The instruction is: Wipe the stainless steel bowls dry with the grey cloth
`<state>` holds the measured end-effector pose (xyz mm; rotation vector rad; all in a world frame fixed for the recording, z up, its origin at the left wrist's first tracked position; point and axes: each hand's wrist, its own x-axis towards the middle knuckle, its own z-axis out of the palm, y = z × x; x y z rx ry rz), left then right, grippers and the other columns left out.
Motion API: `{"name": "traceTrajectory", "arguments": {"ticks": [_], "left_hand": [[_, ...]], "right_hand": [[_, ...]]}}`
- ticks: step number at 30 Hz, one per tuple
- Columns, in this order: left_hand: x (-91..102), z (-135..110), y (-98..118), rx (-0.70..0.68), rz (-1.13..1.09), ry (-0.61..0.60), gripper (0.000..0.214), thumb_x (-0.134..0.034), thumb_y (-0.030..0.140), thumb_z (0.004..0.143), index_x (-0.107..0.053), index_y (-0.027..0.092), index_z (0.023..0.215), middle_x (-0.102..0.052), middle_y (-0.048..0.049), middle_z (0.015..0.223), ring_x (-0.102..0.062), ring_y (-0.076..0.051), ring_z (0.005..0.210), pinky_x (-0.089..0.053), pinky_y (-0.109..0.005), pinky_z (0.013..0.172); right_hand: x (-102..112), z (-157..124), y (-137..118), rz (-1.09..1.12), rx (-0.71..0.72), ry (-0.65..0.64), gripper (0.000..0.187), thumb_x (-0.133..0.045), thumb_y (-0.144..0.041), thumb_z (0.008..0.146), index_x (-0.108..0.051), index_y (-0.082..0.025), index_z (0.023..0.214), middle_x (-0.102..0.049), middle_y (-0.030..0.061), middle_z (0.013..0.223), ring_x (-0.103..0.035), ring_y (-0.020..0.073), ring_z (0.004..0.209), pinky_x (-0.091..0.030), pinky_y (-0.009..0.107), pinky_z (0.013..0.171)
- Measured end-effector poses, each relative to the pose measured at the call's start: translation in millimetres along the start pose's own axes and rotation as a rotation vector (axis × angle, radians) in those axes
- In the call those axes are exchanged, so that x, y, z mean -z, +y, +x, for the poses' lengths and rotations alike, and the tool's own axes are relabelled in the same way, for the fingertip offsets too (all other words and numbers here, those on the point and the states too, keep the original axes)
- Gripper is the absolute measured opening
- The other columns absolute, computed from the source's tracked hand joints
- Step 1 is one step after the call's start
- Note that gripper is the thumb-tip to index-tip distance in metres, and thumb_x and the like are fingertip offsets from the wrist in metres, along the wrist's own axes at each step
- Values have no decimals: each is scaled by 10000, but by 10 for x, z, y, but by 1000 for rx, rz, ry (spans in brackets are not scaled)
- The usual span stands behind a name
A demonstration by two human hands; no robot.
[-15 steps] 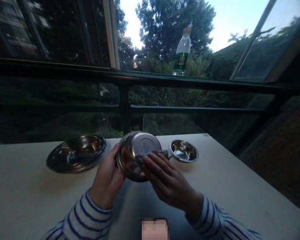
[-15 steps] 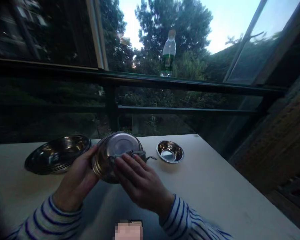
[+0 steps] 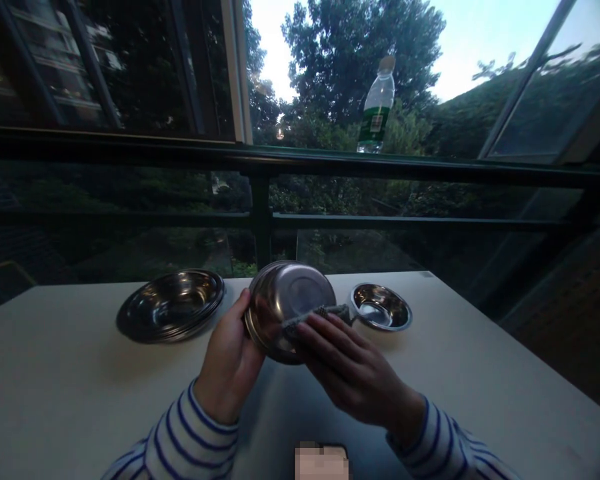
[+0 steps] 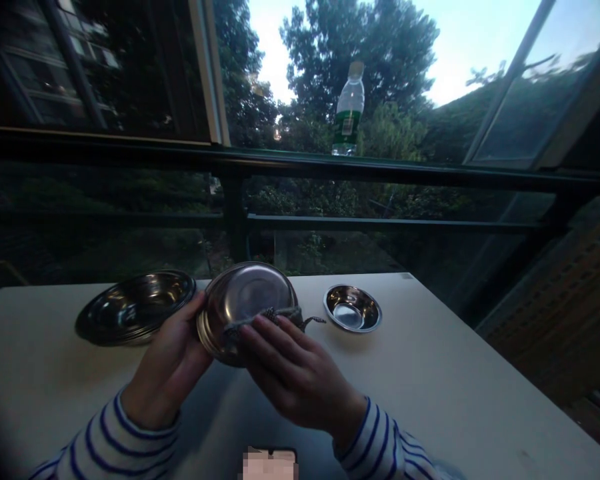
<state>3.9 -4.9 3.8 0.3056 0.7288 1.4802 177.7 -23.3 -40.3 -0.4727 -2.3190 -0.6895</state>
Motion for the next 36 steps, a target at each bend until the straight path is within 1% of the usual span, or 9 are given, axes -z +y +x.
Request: {"name": "traceTrajectory", "arguments": {"ticks": [3,7,11,14,22,27,31,33,36], "left_hand": [[-16,-46,-77,21,22,1,330,-362,187,890,-659,86,785,-697,-75,635,-666,-169,641,-544,-299,683],[-1,-93,-189,-6,49,-34,285,-398,195,877,-659,81,858,-715,-94,736,-674,-186,719,-539,-307,702],[28,-119,-284,5,95,-79,229,-462,199,846,-645,72,898,-713,-112,796,-672,-192,704,-541,-302,657],[33,-133,-305,-18,150,-62,222,-471,193,838,-644,60,874,-707,-120,758,-665,-188,642,-537,-291,594],[39,-123,-210,-43,169,-54,206,-496,215,826,-647,89,765,-693,-74,669,-636,-146,572,-508,-242,561],[32,-154,-296,-24,180,-144,180,-528,223,808,-654,94,800,-696,-68,681,-628,-140,576,-495,-231,554],[21,-175,-318,-8,219,-104,149,-554,204,783,-642,94,734,-663,-34,583,-587,-119,485,-466,-214,491],[15,-177,-294,-9,241,-73,145,-541,182,786,-640,89,736,-670,-43,593,-593,-126,487,-468,-221,489],[18,-158,-246,8,229,-74,161,-505,160,804,-644,85,773,-691,-73,650,-629,-160,548,-492,-255,522]], "right_hand": [[-7,40,-77,20,23,-1,295,-489,-79,843,-587,-86,1121,-508,123,1279,-383,278,1244,-395,425,1016],[4,72,-127,21,-2,-51,371,-468,-58,832,-527,-70,1198,-469,121,1317,-333,274,1274,-371,422,1034],[52,79,-94,104,-140,-94,432,-413,-73,824,-461,-32,1252,-408,156,1357,-245,283,1314,-368,448,1027],[81,80,-72,167,-223,-99,437,-391,-104,835,-442,-16,1260,-366,171,1380,-209,282,1326,-373,456,1021],[1,88,-168,40,13,-85,395,-441,-36,807,-532,-71,1190,-478,87,1316,-312,254,1288,-343,410,1054],[115,82,-29,117,-159,-75,421,-419,-75,823,-472,-56,1240,-447,130,1334,-274,258,1306,-356,452,1035],[204,53,177,232,-369,-31,434,-362,-105,858,-405,-104,1290,-432,151,1338,-322,234,1287,-379,480,1009],[207,47,204,255,-386,-31,433,-353,-95,861,-402,-109,1290,-433,149,1337,-330,228,1283,-376,479,1012],[179,69,98,240,-271,-79,417,-380,-90,851,-433,-62,1264,-424,156,1344,-266,254,1311,-365,476,1021]]}}
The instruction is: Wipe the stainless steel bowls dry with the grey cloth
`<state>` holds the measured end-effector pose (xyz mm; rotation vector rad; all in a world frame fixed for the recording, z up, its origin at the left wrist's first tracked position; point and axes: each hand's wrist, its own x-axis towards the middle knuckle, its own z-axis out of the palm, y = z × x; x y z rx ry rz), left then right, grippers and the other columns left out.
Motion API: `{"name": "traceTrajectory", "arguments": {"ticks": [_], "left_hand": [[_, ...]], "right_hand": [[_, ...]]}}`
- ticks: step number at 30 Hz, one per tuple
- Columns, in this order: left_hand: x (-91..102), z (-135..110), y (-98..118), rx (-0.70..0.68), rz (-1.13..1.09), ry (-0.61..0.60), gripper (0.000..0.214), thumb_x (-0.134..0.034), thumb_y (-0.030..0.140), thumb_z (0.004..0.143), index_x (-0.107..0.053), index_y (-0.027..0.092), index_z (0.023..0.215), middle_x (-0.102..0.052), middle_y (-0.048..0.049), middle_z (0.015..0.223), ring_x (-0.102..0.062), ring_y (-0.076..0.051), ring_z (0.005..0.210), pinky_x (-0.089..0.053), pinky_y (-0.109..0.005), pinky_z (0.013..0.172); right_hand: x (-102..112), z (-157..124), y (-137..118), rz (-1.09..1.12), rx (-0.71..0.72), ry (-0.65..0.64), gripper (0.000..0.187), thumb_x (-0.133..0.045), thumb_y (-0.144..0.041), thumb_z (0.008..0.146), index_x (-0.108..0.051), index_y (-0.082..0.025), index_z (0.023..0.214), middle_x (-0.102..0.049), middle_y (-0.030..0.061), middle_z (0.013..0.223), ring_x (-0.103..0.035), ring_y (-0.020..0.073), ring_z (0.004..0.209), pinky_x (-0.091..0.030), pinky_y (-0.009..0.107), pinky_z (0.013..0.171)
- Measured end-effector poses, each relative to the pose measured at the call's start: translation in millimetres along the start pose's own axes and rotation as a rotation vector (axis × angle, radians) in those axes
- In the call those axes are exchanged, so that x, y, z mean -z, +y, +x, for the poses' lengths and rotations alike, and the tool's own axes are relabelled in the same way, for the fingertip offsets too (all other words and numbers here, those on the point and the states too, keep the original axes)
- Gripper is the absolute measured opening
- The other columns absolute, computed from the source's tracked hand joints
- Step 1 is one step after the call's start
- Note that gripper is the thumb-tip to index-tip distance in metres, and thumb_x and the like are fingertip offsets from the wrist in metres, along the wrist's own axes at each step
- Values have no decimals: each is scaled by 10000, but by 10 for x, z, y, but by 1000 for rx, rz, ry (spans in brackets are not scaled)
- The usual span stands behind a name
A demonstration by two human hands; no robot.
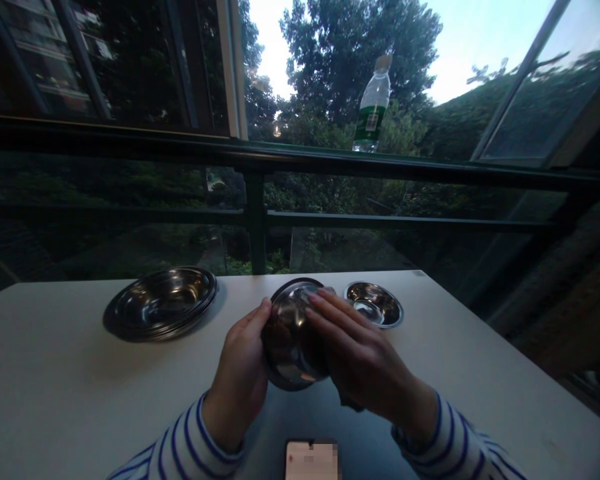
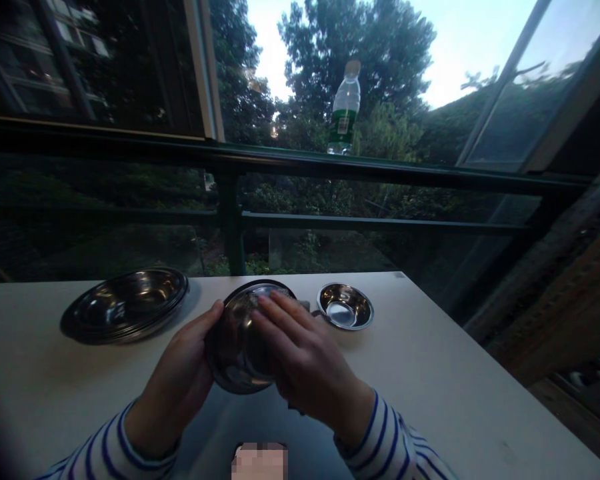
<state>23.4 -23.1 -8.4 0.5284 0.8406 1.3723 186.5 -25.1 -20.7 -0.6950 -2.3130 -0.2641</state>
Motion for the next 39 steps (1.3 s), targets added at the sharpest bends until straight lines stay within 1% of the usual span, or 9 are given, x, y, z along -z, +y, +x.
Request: {"name": "traceTrajectory", "arguments": {"ticks": [5,9,13,20,24,28,31,34,39], "left_hand": [[36,43,36,-28,-62,-6,208,-486,157,823,-637,99,692,-652,-33,553,-593,-123,466,-473,-216,470],[9,33,27,-23,-33,-14,191,-481,159,828,-647,87,765,-688,-64,647,-619,-139,523,-490,-230,502],[-30,22,35,-6,1,37,199,-468,152,835,-638,80,760,-683,-66,627,-608,-136,488,-478,-228,461],[13,58,49,13,-45,53,271,-444,146,850,-616,101,646,-616,-17,493,-558,-92,412,-452,-181,425],[9,39,-1,46,-41,-38,217,-462,163,841,-639,85,744,-663,-51,587,-597,-126,480,-488,-226,487],[-10,33,-4,57,-19,15,210,-462,165,843,-641,85,768,-663,-52,572,-592,-129,456,-486,-230,468],[-3,50,35,87,-32,1,252,-434,178,858,-642,83,754,-660,-61,559,-599,-136,456,-485,-229,445],[3,61,68,72,-72,11,286,-434,163,858,-621,97,651,-636,-40,505,-587,-118,427,-474,-203,420],[1,67,57,84,-31,-30,259,-439,175,858,-647,79,737,-672,-70,579,-627,-145,497,-515,-240,485]], "right_hand": [[-65,11,-187,-74,181,-62,397,-399,-43,834,-489,-66,1220,-462,106,1327,-263,243,1312,-355,423,1044],[15,23,-48,-36,91,-14,362,-383,-56,847,-499,-33,1190,-464,158,1311,-279,245,1305,-377,435,1026],[43,18,36,-11,13,19,376,-370,-61,848,-475,-12,1206,-445,183,1318,-282,247,1303,-369,455,1027],[-106,-1,-255,-67,199,-119,387,-396,-69,858,-484,-83,1235,-486,84,1310,-301,235,1295,-358,406,1045],[-35,11,-139,-46,84,-52,383,-377,-65,855,-479,-56,1224,-471,127,1315,-285,242,1303,-379,432,1026],[47,11,-13,-17,-38,-12,404,-358,-87,865,-428,-51,1261,-429,168,1336,-268,242,1311,-379,471,1014],[45,10,-83,-6,26,-77,402,-374,-66,848,-456,-54,1242,-429,145,1343,-258,247,1314,-369,451,1027],[26,16,-154,-4,105,-135,386,-387,-61,845,-488,-68,1218,-442,110,1342,-267,239,1310,-359,416,1042],[43,13,-46,-41,-3,-67,401,-375,-78,856,-448,-38,1248,-417,161,1348,-259,250,1313,-361,448,1032]]}}
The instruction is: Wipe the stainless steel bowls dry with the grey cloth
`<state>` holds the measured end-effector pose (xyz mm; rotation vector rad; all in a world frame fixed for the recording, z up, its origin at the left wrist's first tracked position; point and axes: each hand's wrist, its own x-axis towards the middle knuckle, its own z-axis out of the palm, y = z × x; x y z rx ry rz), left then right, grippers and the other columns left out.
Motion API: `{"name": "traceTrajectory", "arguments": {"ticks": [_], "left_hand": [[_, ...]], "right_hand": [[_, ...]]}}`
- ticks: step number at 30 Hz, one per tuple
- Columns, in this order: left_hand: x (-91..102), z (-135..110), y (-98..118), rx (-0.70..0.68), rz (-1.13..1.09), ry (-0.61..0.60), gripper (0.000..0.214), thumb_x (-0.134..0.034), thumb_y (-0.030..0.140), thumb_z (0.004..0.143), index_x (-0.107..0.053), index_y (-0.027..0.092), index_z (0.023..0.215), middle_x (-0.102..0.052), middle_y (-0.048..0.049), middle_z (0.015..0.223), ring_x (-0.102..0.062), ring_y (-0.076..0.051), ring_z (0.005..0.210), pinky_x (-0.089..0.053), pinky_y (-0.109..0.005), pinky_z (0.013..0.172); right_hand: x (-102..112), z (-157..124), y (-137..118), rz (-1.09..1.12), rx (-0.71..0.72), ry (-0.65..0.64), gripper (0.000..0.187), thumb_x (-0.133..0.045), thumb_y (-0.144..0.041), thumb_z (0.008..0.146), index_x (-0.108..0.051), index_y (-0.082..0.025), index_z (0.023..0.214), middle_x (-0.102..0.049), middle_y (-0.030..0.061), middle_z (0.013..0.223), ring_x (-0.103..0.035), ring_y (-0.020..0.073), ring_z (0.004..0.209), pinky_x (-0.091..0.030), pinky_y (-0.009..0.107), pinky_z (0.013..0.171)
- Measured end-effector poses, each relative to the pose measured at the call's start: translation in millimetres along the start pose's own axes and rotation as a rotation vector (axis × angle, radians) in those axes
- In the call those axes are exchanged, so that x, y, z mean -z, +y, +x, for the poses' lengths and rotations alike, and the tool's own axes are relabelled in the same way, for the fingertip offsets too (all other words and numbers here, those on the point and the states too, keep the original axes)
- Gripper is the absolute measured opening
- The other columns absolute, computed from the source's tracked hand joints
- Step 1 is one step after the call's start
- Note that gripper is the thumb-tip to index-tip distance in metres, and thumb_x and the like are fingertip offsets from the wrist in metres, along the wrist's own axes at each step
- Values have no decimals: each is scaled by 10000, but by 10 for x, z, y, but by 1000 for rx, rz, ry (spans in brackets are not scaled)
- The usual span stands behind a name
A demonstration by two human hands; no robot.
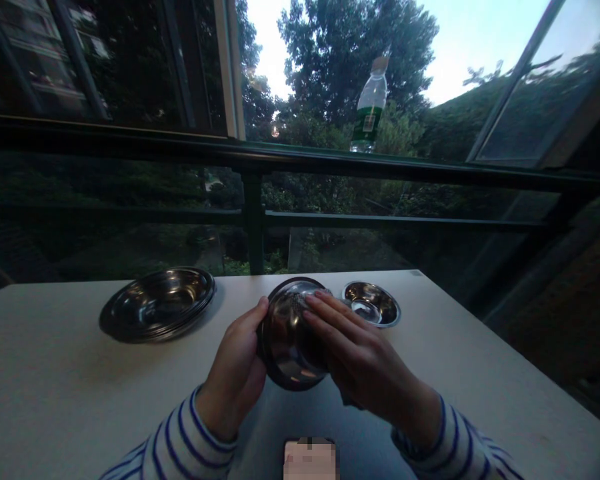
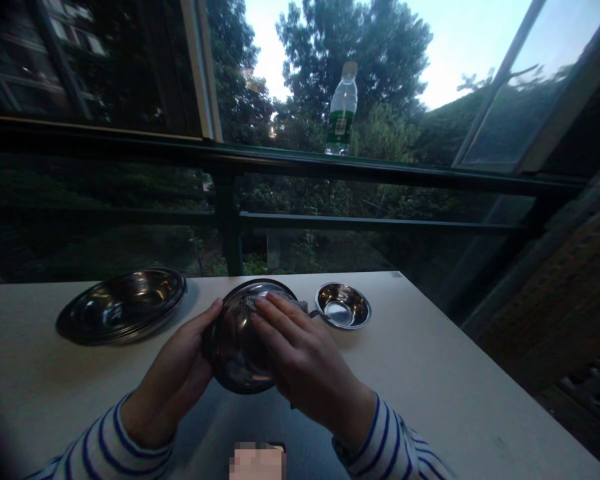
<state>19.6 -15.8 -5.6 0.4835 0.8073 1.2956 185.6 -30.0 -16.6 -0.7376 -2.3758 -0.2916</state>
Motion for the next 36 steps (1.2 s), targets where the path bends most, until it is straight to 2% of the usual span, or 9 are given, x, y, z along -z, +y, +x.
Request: {"name": "traceTrajectory", "arguments": {"ticks": [2,7,10,13,16,22,28,33,36], "left_hand": [[10,8,-5,4,1,5,248,-451,182,852,-650,78,746,-678,-72,591,-627,-147,493,-514,-245,484],[38,20,5,-6,-52,27,246,-460,152,843,-641,99,685,-680,-55,588,-622,-123,492,-509,-215,489],[33,8,-6,13,-20,-11,258,-460,159,845,-642,97,673,-665,-51,559,-614,-120,479,-499,-202,468],[10,-7,-22,36,38,-62,254,-442,172,854,-653,78,751,-671,-75,581,-617,-137,485,-509,-230,480],[-5,-8,-20,23,60,-25,252,-433,160,855,-646,78,749,-664,-73,564,-602,-131,455,-497,-226,457],[33,-6,6,-10,63,-21,254,-442,164,851,-634,83,704,-664,-69,585,-609,-127,483,-481,-206,454],[3,-39,-17,-72,116,-90,189,-496,172,818,-654,69,814,-690,-89,673,-634,-152,577,-509,-246,558],[11,-52,-10,-81,117,-107,184,-552,227,783,-652,80,737,-687,-81,663,-619,-143,566,-482,-220,534],[13,-68,-2,-114,148,-117,183,-569,243,774,-660,86,755,-690,-74,673,-621,-141,581,-478,-215,545]], "right_hand": [[5,-7,8,2,-13,-14,408,-373,-76,853,-441,-40,1254,-411,162,1352,-251,250,1316,-364,453,1029],[-13,-1,-168,18,125,-117,438,-401,-70,837,-435,-89,1273,-420,92,1362,-228,228,1326,-362,414,1041],[0,13,-178,-9,121,-88,427,-397,-80,853,-433,-98,1278,-431,83,1355,-235,222,1323,-348,406,1051],[44,14,-68,-14,29,-41,394,-405,-103,865,-452,-60,1254,-427,132,1348,-259,242,1312,-352,427,1044],[73,7,-1,-9,-43,-18,401,-392,-103,866,-436,-51,1261,-414,154,1351,-270,248,1307,-366,453,1029],[50,16,-166,-7,119,-133,426,-390,-54,849,-440,-95,1270,-423,63,1364,-251,218,1316,-340,394,1061],[75,9,-55,-47,1,15,362,-377,-101,885,-471,-54,1231,-462,152,1313,-305,248,1291,-395,447,1009],[72,15,-136,-85,149,-100,381,-392,-65,866,-486,-100,1234,-451,78,1341,-290,241,1298,-358,420,1043],[86,16,-106,-73,132,-72,371,-395,-83,865,-495,-99,1222,-456,86,1335,-302,240,1292,-355,430,1043]]}}
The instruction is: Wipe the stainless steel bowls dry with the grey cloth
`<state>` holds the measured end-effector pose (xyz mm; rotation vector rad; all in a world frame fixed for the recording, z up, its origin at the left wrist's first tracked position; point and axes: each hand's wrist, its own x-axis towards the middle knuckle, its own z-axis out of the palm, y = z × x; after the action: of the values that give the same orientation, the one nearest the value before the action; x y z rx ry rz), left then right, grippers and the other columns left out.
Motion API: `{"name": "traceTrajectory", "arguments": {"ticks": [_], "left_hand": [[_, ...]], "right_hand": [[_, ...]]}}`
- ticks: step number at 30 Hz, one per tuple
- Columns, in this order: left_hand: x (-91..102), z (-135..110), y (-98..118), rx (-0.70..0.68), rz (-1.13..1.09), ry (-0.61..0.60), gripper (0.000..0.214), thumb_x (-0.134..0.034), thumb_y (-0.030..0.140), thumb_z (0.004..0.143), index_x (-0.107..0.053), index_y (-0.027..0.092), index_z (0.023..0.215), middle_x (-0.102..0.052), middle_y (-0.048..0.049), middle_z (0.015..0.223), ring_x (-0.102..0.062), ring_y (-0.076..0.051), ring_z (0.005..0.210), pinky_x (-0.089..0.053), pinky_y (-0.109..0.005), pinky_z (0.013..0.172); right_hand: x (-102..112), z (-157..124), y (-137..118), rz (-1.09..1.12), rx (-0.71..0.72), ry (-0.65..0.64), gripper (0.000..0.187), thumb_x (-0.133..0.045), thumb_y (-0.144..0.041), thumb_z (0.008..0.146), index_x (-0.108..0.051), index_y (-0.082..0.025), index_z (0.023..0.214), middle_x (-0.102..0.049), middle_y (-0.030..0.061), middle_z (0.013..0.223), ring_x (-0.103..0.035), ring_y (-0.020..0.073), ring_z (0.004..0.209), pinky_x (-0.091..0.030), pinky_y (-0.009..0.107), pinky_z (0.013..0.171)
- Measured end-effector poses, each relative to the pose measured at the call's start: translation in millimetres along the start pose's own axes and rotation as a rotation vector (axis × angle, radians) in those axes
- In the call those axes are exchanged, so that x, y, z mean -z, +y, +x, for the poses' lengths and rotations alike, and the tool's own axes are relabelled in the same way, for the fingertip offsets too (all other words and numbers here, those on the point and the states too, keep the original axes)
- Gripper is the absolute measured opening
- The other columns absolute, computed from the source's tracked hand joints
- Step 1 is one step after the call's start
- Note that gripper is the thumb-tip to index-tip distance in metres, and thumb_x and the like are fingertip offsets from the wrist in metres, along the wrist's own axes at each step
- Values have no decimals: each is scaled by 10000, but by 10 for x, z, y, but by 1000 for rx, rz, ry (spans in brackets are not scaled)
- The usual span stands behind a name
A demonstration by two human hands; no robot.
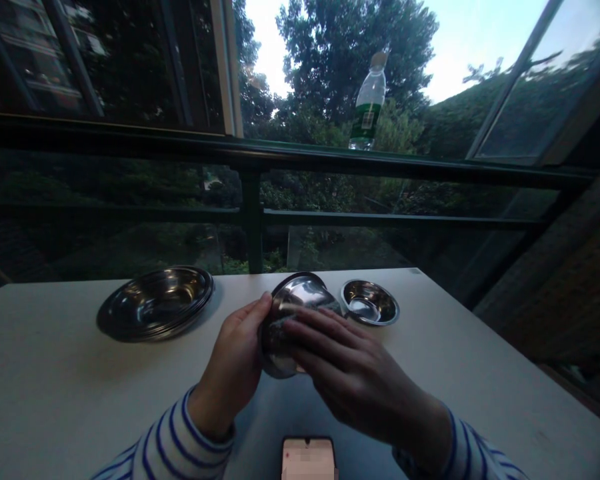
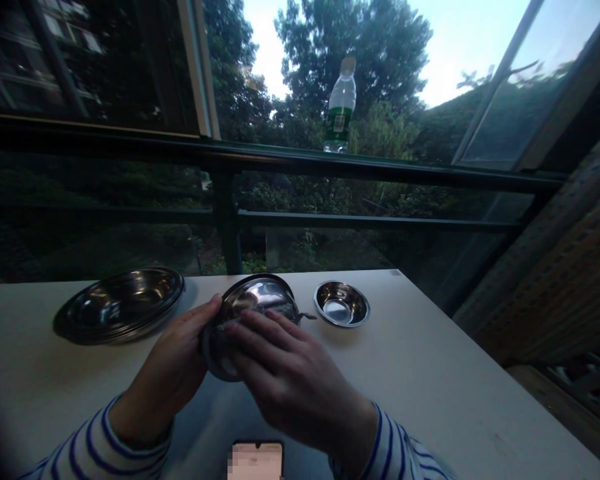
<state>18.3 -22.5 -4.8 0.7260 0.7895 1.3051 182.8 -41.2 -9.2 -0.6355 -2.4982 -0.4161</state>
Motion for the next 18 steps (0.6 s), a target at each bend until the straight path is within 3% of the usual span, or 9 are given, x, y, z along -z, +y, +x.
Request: {"name": "traceTrajectory", "arguments": {"ticks": [5,11,18], "left_hand": [[-16,-14,6,-1,41,-9,177,-573,250,774,-664,98,785,-689,-59,657,-608,-131,559,-482,-229,562],[16,6,21,-25,15,-14,190,-577,256,770,-665,94,726,-685,-60,646,-606,-129,565,-469,-208,541],[9,13,41,-29,23,1,186,-615,261,742,-690,97,787,-699,-59,666,-620,-140,580,-488,-228,575]], "right_hand": [[17,-30,120,51,-141,106,384,-386,-107,868,-453,-56,1243,-452,152,1320,-319,251,1282,-396,457,1004],[-30,6,-31,1,49,45,331,-418,-70,853,-549,-105,1154,-502,77,1295,-328,247,1278,-349,429,1046],[28,-52,193,135,-181,202,391,-372,-73,863,-449,-82,1246,-462,148,1311,-337,228,1275,-389,454,1008]]}}
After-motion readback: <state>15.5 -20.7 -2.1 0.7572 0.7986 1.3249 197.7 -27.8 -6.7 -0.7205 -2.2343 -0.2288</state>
